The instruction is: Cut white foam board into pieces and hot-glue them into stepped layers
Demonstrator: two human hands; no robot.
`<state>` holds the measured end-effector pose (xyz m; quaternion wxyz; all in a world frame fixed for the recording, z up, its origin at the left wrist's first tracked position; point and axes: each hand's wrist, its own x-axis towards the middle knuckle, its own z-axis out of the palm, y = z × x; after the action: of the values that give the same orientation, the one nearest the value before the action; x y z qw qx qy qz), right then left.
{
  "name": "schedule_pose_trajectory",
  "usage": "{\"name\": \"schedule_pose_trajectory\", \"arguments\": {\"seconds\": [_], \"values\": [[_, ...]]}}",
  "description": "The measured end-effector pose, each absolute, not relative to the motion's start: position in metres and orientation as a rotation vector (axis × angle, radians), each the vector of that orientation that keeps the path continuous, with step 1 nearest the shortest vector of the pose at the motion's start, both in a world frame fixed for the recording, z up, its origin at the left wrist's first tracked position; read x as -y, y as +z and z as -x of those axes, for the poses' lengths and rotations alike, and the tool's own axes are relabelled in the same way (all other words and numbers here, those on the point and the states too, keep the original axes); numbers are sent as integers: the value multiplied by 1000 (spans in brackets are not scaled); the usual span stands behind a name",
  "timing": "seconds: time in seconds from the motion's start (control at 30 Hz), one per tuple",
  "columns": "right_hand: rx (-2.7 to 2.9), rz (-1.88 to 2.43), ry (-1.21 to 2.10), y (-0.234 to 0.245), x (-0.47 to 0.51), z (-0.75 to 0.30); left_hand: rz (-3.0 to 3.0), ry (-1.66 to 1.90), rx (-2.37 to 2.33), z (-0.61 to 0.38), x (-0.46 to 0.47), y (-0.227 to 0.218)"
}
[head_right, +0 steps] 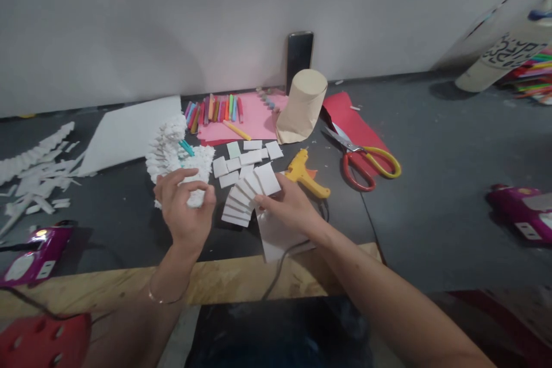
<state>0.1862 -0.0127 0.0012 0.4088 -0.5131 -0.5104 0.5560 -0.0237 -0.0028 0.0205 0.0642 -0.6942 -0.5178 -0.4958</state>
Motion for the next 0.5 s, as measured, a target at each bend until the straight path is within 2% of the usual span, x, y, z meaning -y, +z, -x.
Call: {"name": "schedule_pose_trajectory", "arguments": {"seconds": [0.33,0.5], "values": [[1329,1236,1391,3,15,-189,1731,-1798,1696,52,-2,27],[1472,1228,1299,-2,16,-189,2378,-1760,1989,38,10,15]]}}
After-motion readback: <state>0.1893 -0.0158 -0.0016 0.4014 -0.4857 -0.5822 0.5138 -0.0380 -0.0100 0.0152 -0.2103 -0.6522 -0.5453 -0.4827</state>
